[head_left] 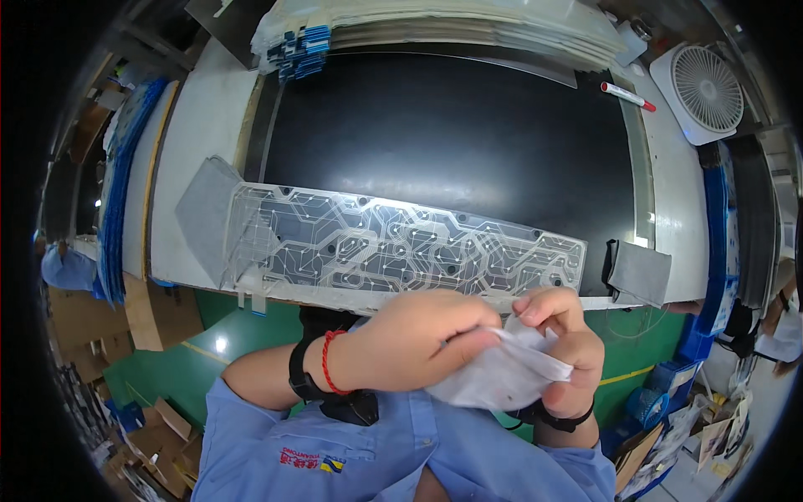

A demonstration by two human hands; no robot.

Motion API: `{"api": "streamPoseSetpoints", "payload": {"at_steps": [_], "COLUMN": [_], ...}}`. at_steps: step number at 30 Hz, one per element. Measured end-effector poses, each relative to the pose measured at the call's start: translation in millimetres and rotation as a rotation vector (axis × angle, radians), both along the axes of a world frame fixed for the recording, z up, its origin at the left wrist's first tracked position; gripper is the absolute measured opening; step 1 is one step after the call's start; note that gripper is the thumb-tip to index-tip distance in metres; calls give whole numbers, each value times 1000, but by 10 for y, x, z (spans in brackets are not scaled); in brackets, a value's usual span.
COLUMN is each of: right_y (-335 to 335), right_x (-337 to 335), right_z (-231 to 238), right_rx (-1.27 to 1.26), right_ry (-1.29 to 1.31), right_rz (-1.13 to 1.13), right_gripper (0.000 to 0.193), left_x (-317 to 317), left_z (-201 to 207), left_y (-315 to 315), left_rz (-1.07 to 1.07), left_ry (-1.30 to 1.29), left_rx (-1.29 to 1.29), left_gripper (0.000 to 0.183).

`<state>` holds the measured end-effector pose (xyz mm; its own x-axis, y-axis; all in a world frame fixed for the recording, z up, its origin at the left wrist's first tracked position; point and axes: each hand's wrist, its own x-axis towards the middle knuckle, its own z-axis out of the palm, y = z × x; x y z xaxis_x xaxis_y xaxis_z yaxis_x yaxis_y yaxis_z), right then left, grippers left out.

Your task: Cleaning a flexible printed circuit board with a cloth and marking it with a red marker.

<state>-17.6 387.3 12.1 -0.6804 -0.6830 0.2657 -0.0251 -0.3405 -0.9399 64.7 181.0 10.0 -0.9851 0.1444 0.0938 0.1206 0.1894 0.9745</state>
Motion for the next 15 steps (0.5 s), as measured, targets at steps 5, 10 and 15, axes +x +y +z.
{"api": "streamPoseSetpoints", "payload": {"at_steps": [5, 10, 15], "right_y": [153, 216, 158], "right_x": [-125, -695, -2190], "right_z": [199, 677, 928], "right_rx": [-261, 39, 779], "right_ry": [-377, 44, 883], "right_rz": [85, -426, -891], "right_gripper": [35, 28, 22], "left_x": [-38, 71, 101], "left_z": [0, -38, -69], "left_y": [-76, -307, -384], "left_rz": [-50, -2, 14], "left_ry": [101, 27, 39], "left_rx": [-70, -109, -103], "left_gripper": [10, 9, 9]}}
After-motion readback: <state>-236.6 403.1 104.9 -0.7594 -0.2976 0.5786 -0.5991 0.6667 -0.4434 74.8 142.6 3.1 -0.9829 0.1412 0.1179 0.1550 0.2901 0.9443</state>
